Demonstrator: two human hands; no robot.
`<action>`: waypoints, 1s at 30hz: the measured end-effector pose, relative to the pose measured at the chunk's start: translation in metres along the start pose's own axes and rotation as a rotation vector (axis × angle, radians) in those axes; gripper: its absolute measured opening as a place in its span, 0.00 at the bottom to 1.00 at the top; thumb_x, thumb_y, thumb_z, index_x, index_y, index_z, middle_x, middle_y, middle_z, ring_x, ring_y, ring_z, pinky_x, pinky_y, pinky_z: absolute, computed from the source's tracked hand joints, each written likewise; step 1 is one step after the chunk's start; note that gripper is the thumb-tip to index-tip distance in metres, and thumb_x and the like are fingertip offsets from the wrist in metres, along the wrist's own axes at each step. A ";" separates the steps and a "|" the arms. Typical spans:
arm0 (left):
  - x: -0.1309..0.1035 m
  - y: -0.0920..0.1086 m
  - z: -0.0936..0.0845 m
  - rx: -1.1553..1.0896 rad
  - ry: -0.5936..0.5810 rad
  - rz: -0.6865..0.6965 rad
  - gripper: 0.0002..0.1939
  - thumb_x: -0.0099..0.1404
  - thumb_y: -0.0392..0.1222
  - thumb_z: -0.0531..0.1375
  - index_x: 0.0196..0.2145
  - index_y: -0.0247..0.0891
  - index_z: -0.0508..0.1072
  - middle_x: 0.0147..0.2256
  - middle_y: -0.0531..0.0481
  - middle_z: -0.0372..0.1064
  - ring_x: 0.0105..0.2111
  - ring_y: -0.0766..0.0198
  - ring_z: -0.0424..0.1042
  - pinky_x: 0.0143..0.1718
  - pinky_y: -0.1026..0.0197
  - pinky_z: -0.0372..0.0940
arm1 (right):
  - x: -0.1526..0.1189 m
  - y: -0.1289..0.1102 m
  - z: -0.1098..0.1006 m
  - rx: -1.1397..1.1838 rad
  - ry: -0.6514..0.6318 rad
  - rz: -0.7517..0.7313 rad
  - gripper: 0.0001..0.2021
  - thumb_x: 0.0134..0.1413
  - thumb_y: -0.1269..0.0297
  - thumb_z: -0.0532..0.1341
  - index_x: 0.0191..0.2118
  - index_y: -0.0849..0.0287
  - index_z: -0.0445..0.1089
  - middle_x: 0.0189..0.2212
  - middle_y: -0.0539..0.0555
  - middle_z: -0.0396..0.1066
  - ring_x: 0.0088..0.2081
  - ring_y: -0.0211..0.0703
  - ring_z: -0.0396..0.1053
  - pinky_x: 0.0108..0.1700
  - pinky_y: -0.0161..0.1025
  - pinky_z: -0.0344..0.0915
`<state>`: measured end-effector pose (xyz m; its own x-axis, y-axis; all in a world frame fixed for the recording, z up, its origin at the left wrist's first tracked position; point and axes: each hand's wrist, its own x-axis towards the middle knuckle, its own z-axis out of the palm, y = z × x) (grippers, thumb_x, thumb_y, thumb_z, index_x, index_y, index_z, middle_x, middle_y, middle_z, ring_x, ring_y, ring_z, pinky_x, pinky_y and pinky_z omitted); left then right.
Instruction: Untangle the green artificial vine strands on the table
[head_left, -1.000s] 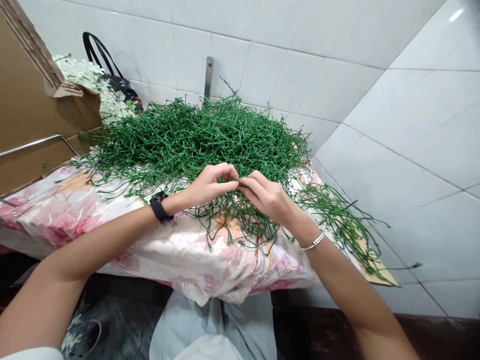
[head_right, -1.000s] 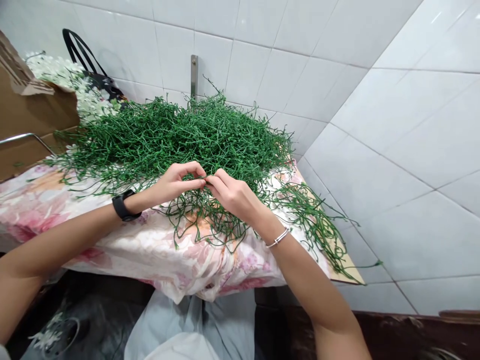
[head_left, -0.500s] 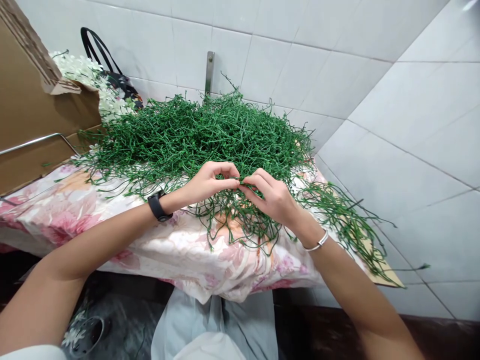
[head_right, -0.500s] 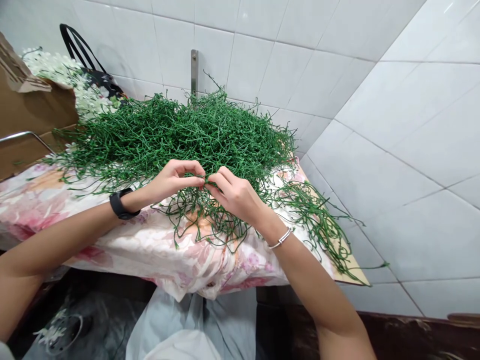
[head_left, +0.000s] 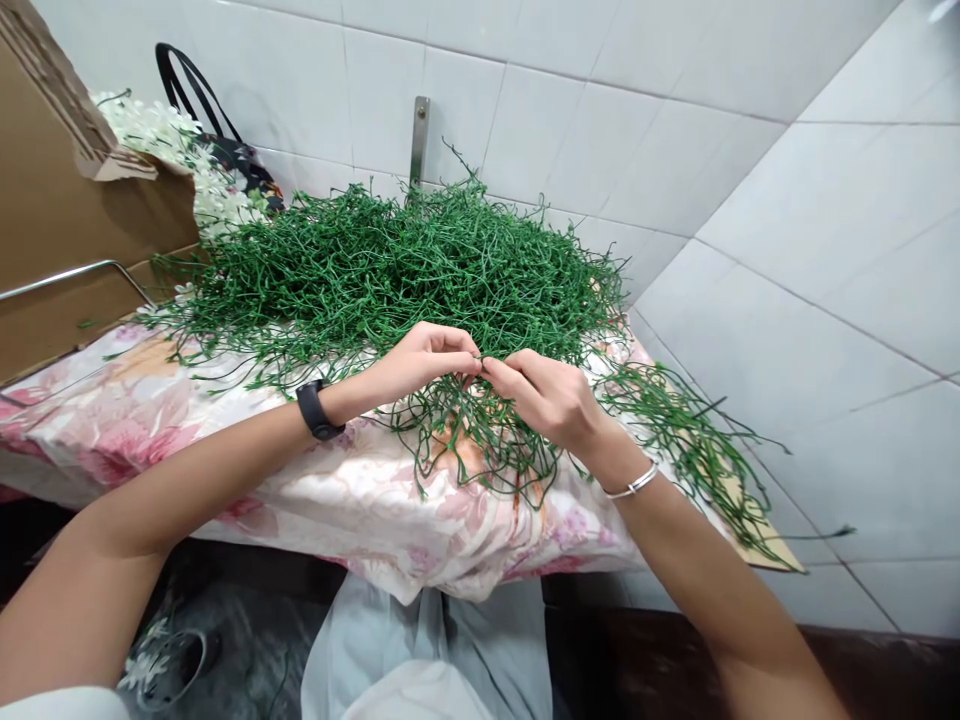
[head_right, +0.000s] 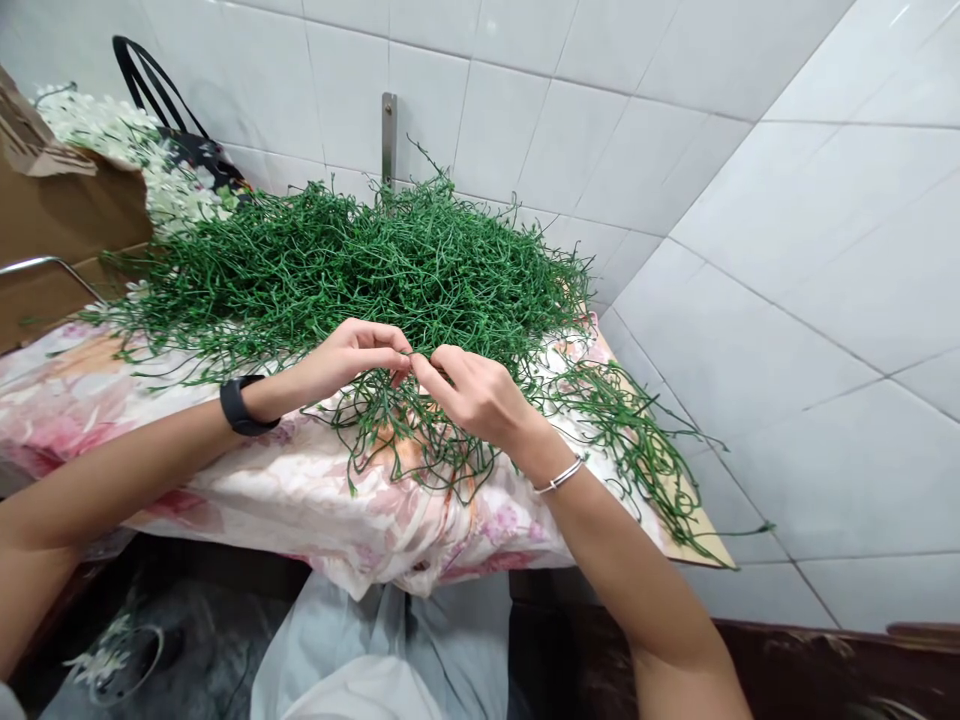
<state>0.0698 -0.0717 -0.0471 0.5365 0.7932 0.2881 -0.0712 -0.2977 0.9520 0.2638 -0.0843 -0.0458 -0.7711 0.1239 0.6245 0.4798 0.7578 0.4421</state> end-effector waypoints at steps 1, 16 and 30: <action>0.000 0.000 0.000 -0.003 -0.003 0.004 0.05 0.54 0.36 0.58 0.24 0.32 0.68 0.21 0.54 0.65 0.24 0.72 0.63 0.29 0.66 0.59 | 0.000 0.000 0.001 0.022 0.009 0.019 0.10 0.54 0.72 0.54 0.43 0.60 0.61 0.26 0.52 0.64 0.26 0.34 0.62 0.25 0.32 0.60; 0.000 -0.003 -0.004 0.362 0.042 0.217 0.03 0.56 0.36 0.57 0.29 0.33 0.67 0.28 0.53 0.63 0.31 0.70 0.62 0.34 0.65 0.58 | 0.011 -0.005 0.006 0.918 -0.120 0.722 0.10 0.58 0.62 0.51 0.28 0.61 0.60 0.20 0.46 0.54 0.22 0.29 0.52 0.25 0.30 0.53; 0.000 -0.005 -0.003 0.152 0.008 0.058 0.04 0.55 0.36 0.56 0.26 0.33 0.67 0.23 0.54 0.62 0.26 0.71 0.63 0.30 0.66 0.58 | 0.006 0.002 0.000 -0.209 -0.097 -0.039 0.06 0.57 0.67 0.52 0.34 0.63 0.64 0.20 0.49 0.61 0.22 0.34 0.56 0.25 0.35 0.52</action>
<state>0.0682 -0.0686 -0.0512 0.5286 0.7761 0.3439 0.0263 -0.4199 0.9072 0.2597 -0.0823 -0.0415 -0.8224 0.1658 0.5442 0.5175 0.6154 0.5945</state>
